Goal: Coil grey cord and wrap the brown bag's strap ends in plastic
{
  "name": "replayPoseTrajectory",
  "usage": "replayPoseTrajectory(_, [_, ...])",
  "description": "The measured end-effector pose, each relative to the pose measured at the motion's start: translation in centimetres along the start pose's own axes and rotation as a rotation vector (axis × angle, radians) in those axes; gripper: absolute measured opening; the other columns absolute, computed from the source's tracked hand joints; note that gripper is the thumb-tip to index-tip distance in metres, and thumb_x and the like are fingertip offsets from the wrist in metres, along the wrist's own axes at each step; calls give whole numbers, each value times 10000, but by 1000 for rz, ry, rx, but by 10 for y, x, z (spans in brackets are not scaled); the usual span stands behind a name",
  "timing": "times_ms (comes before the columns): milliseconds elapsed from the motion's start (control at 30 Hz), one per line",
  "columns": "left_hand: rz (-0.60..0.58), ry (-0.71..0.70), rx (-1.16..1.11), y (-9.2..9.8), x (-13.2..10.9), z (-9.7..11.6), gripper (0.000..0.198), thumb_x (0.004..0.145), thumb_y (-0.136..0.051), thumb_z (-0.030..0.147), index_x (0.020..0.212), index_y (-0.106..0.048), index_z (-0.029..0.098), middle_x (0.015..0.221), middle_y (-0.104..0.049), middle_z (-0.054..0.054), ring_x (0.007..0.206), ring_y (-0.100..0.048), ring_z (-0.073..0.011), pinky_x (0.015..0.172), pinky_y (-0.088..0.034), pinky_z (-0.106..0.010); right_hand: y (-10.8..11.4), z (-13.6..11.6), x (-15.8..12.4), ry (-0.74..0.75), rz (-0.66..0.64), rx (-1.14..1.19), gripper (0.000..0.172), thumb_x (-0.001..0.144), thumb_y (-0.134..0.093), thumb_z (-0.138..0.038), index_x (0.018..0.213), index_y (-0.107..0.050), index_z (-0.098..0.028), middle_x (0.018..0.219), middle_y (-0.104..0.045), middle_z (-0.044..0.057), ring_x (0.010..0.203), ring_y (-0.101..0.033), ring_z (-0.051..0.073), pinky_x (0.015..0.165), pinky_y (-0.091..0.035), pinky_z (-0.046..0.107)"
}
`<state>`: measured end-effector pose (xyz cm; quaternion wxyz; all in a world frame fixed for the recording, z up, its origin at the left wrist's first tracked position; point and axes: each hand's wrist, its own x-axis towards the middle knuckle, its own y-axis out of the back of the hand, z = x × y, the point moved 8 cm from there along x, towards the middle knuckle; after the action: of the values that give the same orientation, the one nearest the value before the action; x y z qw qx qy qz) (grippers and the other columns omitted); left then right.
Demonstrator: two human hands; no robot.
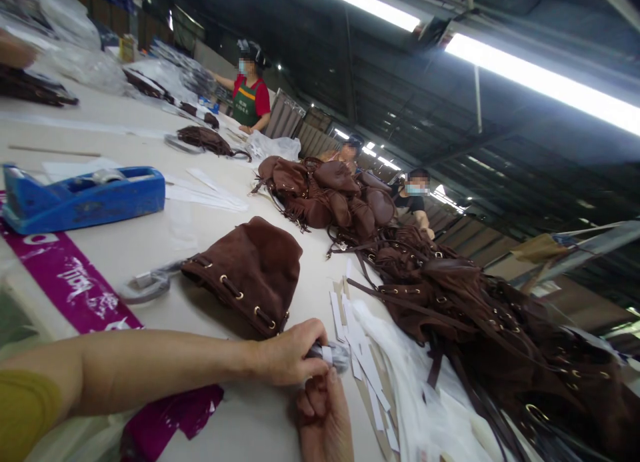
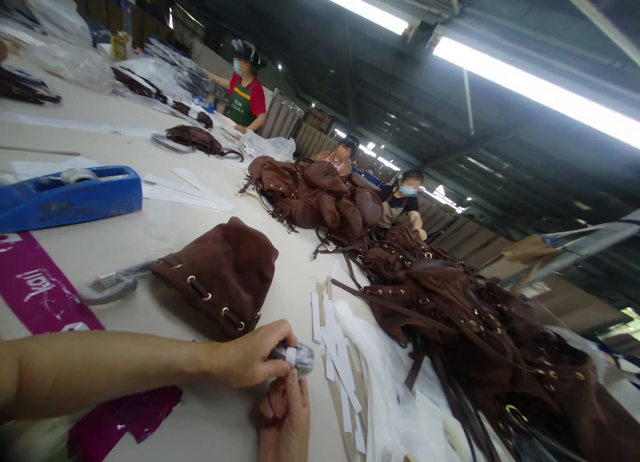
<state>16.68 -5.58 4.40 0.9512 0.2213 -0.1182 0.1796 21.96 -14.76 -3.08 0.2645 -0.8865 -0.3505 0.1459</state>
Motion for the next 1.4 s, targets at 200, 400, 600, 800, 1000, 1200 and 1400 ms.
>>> replayPoseTrajectory(200, [27,-75,26,-5,-4,-3,299,700,-634,169,893,-409,205,952,-532,-9,856,-498,-158,788,-407,-257,5,10,0,-57,-6,53,425,716,-731,-515,606,-463,-205,519,-223,-121,436,-53,44,361,-144,172])
replayPoseTrajectory(400, [17,-93,67,-8,-3,-5,285,726,-648,201,943,-462,205,1015,-539,-39,915,-520,-194,843,-416,-286,6,9,-2,-103,-24,83,376,717,-752,-471,655,-489,-209,540,-215,-123,433,-55,42,362,-138,170])
replayPoseTrajectory(600, [-25,-134,220,-6,2,3,200,750,-680,254,865,-533,181,965,-536,-60,888,-526,-204,805,-441,-281,7,10,-2,-121,-1,133,339,729,-755,-433,680,-504,-210,559,-222,-121,437,-51,40,366,-151,168])
replayPoseTrajectory(800, [-46,-82,147,7,5,0,327,661,-781,342,903,-657,159,1173,-532,-104,1026,-545,-248,915,-435,-312,7,10,-5,-175,-6,171,313,699,-789,-390,676,-535,-208,545,-199,-126,433,-49,35,374,-143,166])
replayPoseTrajectory(1000, [-211,124,-56,11,12,-9,322,902,-409,237,978,-721,204,1235,-600,-67,1296,-418,-266,1070,-301,-368,5,6,-5,-239,-128,202,289,735,-767,-365,635,-546,-208,522,-163,-124,412,-55,39,368,-117,180])
replayPoseTrajectory(1200, [-148,-31,10,9,11,21,268,836,-466,213,728,-707,167,929,-679,-49,900,-614,-198,802,-445,-245,10,8,-9,-212,-256,125,276,747,-747,-419,648,-572,-230,513,-123,-123,407,-65,48,375,-127,189])
replayPoseTrajectory(1400, [-210,32,89,13,9,14,246,713,-541,121,468,-546,143,498,-491,38,523,-419,-83,526,-343,-188,9,8,-14,-148,-184,-39,320,737,-763,-402,602,-536,-221,528,-137,-113,459,-75,65,421,-151,204])
